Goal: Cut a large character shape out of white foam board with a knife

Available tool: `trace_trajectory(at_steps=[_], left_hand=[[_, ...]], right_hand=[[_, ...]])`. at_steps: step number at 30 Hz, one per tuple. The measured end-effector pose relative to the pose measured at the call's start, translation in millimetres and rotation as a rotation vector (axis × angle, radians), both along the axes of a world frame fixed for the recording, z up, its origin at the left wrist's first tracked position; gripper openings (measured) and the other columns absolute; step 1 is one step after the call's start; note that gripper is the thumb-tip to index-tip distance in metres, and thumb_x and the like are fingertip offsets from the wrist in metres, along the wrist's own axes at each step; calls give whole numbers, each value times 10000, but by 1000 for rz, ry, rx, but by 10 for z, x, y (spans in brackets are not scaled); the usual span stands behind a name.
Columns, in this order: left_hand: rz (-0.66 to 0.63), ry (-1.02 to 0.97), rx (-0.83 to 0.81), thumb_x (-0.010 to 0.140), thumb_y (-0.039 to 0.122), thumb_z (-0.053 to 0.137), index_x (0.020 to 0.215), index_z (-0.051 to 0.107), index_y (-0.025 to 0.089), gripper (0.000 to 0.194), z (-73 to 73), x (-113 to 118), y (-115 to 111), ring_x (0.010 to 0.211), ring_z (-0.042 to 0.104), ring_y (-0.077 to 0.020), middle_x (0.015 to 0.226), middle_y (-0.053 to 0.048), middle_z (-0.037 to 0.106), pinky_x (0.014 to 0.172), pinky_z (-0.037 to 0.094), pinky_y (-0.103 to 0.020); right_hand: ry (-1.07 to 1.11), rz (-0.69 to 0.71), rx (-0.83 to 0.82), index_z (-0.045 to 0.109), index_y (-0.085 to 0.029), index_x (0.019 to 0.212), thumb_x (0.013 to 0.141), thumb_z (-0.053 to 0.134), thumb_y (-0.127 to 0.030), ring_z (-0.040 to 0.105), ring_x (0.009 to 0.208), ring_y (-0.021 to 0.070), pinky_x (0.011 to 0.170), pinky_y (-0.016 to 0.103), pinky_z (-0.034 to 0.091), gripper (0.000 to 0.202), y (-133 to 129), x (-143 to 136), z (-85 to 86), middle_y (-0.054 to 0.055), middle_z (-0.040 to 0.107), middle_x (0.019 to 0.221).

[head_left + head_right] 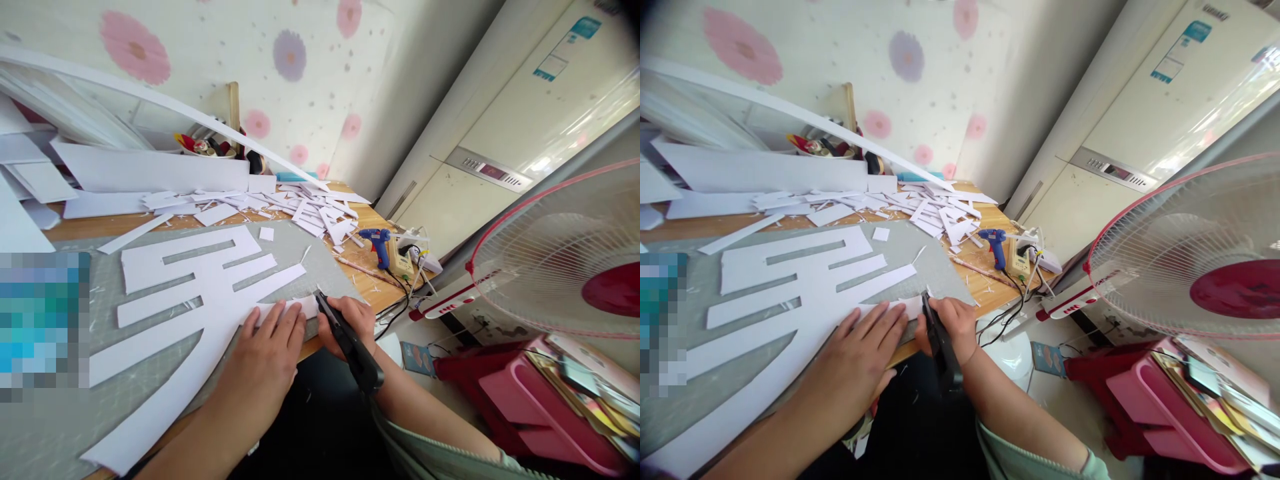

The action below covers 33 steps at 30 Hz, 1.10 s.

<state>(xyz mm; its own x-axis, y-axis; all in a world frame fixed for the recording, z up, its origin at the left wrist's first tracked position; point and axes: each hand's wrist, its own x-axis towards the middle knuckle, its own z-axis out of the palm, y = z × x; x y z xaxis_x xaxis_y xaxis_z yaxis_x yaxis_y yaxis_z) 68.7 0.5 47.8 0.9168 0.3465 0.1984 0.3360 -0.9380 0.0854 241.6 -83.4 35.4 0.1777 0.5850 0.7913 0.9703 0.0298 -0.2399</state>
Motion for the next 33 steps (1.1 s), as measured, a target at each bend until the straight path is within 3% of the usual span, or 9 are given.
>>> trace_trajectory(at_steps=[9,23,33], left_hand=[[33,-4,-4,868,232,606,1363,561,216,497,18,7,-15,1376,453,-301,1491,-64,510,1107,388,-570],[35,-23,-18,923,174,502,1358,557,170,439,69,27,-31,1360,469,-301,1485,-66,516,1087,401,-571],[28,5,-31,843,123,559,1361,553,170,519,73,26,-18,1374,452,-312,1504,-67,487,1091,396,-575]], right_hand=[[-36,1,-99,586,-224,914,787,570,-211,557,528,161,537,272,434,128,-45,-53,81,-5,580,617],[-19,53,-104,546,-238,961,773,564,-217,557,515,176,522,286,438,190,-146,-118,136,-10,578,625],[-47,123,-119,556,-204,965,768,558,-190,521,508,163,522,279,411,197,-244,-128,170,-15,542,603]])
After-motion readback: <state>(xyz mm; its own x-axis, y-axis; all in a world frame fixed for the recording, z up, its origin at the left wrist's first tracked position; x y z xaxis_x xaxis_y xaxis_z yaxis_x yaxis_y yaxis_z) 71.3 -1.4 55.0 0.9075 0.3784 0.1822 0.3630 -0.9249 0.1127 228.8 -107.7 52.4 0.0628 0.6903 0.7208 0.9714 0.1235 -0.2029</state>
